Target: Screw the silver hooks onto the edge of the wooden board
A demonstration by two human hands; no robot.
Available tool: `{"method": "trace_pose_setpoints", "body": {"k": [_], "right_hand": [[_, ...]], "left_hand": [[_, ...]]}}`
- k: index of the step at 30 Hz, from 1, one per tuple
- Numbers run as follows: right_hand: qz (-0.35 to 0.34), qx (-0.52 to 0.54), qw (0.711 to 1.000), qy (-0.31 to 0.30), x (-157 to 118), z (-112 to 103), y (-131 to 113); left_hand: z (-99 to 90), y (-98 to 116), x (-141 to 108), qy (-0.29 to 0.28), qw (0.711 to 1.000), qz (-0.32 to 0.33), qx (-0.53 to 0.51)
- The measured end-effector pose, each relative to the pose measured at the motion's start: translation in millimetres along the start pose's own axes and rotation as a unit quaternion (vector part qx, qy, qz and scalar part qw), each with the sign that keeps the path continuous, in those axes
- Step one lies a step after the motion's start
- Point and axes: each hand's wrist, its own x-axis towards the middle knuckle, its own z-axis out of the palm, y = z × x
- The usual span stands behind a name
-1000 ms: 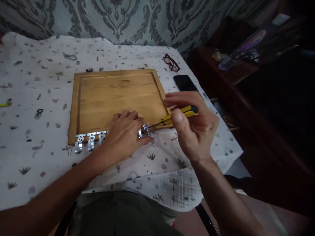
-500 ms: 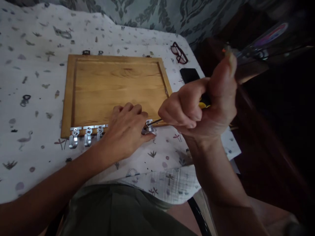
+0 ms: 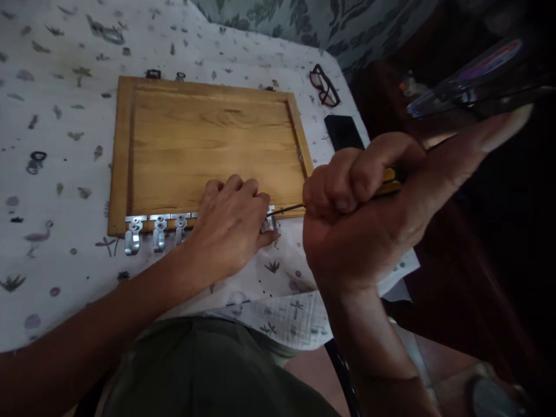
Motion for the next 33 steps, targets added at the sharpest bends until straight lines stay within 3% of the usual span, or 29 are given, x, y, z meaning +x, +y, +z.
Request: {"method": "trace_pose_setpoints", "body": {"k": [5, 10, 13, 17, 21, 26, 30, 33], "right_hand": [[0.014, 0.071, 0.978, -0.197, 20, -27, 9], [-0.015, 0.076, 0.927, -0.367, 44, -50, 20], [-0.047, 0.085, 0.878, -0.469, 59, -49, 20], [0.014, 0.162, 0.832, -0.53, 67, -35, 17], [0.092, 0.135, 0.843, -0.513, 58, -29, 12], [0.103, 0.11, 0.9, -0.408, 46, -24, 1], [0.09, 0.072, 0.951, -0.286, 30, -11, -13], [0.03, 0.117, 0.983, -0.141, 12, -3, -15]], "left_hand": [[0.5, -1, 0, 0.001, 1.0, -0.001, -0.01], [-2.3, 0, 2, -0.015, 0.999, -0.008, -0.031], [-6.7, 1, 4, -0.037, 0.999, -0.014, -0.034], [-8.2, 2, 6, -0.048, 0.998, -0.027, -0.04], [-1.7, -1, 3, -0.008, 0.999, -0.017, -0.039], [3.7, -2, 1, 0.014, 0.999, -0.002, -0.029], [2.1, -1, 2, -0.001, 1.0, 0.0, -0.024], [-0.9, 0, 4, -0.013, 1.0, -0.008, -0.028]]}}
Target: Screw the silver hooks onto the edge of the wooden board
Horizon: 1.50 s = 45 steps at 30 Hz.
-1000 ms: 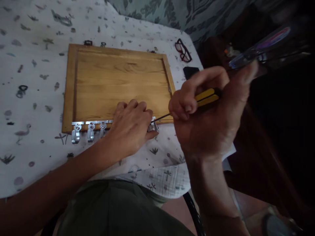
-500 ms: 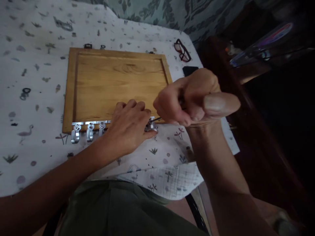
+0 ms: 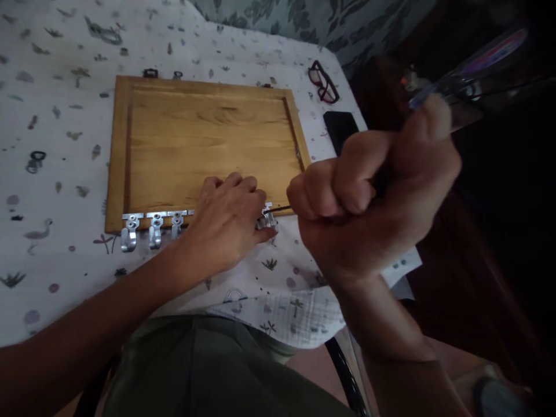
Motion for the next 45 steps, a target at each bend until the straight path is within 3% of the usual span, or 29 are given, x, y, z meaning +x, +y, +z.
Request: {"method": "trace_pose_setpoints", "body": {"k": [3, 5, 8, 16, 22, 27, 45], "right_hand": [[-0.061, -0.003, 0.992, 0.107, -12, 3, 9], [-0.078, -0.024, 0.989, 0.122, -15, 0, 14], [-0.102, -0.025, 0.989, 0.107, -14, -4, 16], [-0.145, 0.092, 0.982, 0.079, -8, -1, 18], [-0.144, 0.129, 0.98, 0.054, -7, 1, 17], [-0.147, 0.168, 0.973, 0.061, -6, 2, 17], [-0.081, 0.112, 0.988, 0.064, -12, 0, 17]], "left_hand": [[-2.2, 0, 1, -0.018, 1.0, -0.011, 0.01], [-1.8, -1, 1, -0.014, 1.0, -0.004, 0.018], [0.8, -3, -1, 0.005, 1.0, 0.014, 0.02], [1.4, -5, -3, 0.021, 0.999, 0.025, 0.027], [5.1, -9, -6, 0.05, 0.998, 0.043, 0.012], [1.4, -10, -4, 0.038, 0.999, 0.033, -0.003], [2.6, -6, -5, 0.045, 0.999, 0.028, 0.002]]}}
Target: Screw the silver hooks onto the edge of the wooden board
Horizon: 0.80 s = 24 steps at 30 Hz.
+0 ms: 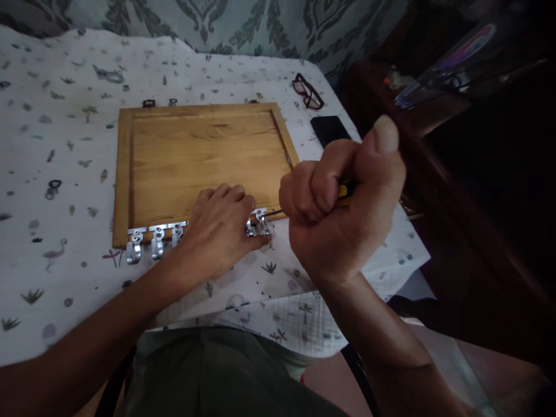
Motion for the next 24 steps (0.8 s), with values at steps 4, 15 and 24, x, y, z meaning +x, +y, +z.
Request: {"method": "trace_pose_setpoints", "body": {"k": [4, 15, 24], "right_hand": [[0.003, 0.012, 1.0, -0.003, 2, 1, 1], [0.035, -0.085, 0.995, -0.025, 3, -4, -5], [0.062, -0.039, 0.948, -0.311, 30, -43, -4]], "left_hand": [[0.7, -1, 0, 0.0, 1.0, 0.0, -0.003], [1.2, -1, 0, -0.009, 1.0, 0.001, 0.013], [0.1, 6, 2, -0.017, 1.0, -0.017, 0.02]]}}
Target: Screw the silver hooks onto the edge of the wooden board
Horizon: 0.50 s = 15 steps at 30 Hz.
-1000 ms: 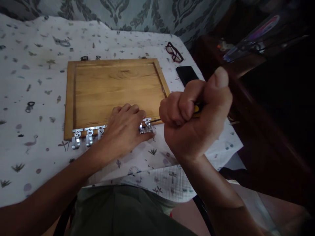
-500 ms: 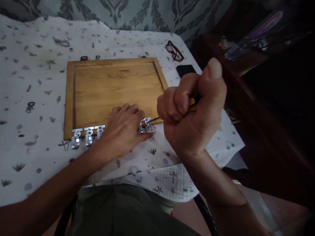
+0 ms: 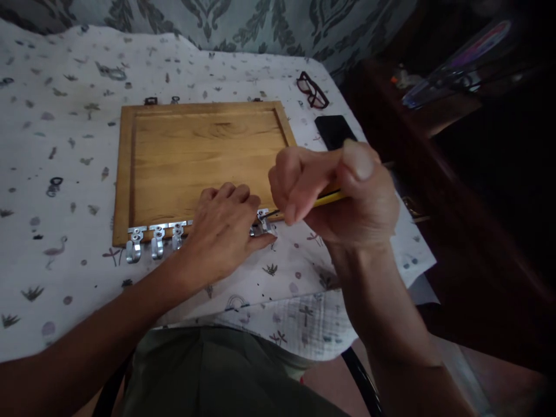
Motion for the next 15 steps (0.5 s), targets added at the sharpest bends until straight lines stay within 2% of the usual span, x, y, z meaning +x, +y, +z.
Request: {"method": "trace_pose_setpoints", "body": {"k": [3, 6, 8, 12, 15], "right_hand": [[0.017, -0.006, 0.997, -0.079, 9, -16, 1], [0.044, 0.074, 0.983, -0.16, 20, -20, 4], [0.054, 0.135, 0.973, -0.18, 23, -16, 6], [0.07, 0.189, 0.976, -0.079, 17, -5, 5], [0.074, 0.176, 0.982, -0.01, 9, 6, -2]], "left_hand": [[-3.5, 1, 2, -0.019, 1.0, 0.001, -0.008], [-5.4, 2, 3, -0.041, 0.999, -0.006, -0.019], [-4.8, 2, 3, -0.034, 0.999, -0.009, -0.023], [-0.5, 1, 2, -0.013, 1.0, -0.006, -0.014], [2.2, 0, 1, 0.001, 1.0, 0.006, -0.005]]}}
